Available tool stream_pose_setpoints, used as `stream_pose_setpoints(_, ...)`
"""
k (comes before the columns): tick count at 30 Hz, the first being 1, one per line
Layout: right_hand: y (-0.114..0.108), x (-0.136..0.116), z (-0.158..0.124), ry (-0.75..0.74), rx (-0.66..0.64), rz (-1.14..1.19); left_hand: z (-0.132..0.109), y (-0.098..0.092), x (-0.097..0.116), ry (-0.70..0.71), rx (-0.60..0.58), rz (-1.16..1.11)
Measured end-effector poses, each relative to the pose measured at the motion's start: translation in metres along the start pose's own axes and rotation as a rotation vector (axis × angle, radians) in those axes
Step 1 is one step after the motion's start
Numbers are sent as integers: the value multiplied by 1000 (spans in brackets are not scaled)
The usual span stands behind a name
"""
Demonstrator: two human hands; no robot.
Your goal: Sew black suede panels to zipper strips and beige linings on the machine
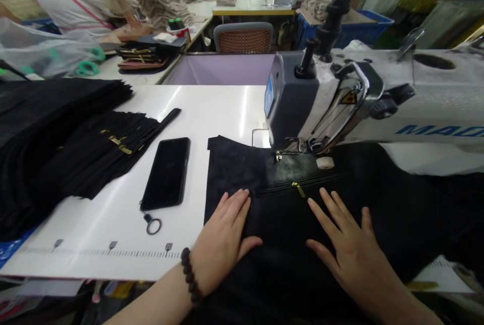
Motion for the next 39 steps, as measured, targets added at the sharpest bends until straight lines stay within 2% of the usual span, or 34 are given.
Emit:
stream_pose_setpoints(17, -1, 0, -1, 14, 11, -16, 2, -5, -3, -25, 18, -63)
stream_pose_setpoints(22, -4, 11, 5, 18, -23, -7, 0, -8, 6, 29, -5, -50)
stream_pose_setpoints(27, 0, 27, 20, 16, -41, 28, -16, -15, 18, 94, -37, -152)
stream_pose_setpoints(30, 4, 18, 26, -51, -38, 71, -26, -19, 9, 37, -19, -285)
stream_pose_setpoints(33, 5, 9, 25, -55, -15, 84, -34, -20, -11, -99, -2, -377)
stream_pose_setpoints(36, 5, 3, 21, -39, 2, 77, -38, -23, -28, -227, 32, -378)
stream_pose_setpoints(39, 2, -2, 17, -17, 15, 60, -40, -26, -33, -263, 49, -338)
Point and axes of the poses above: each hand's wrist, its own z-axis towards the middle knuckle, its own y-axis out of the palm, x = y × z, the point moved 9 cm from there along z, towards the middle knuckle, and after that the axes turned 7 degrees about -y, right-handed, at the moved point
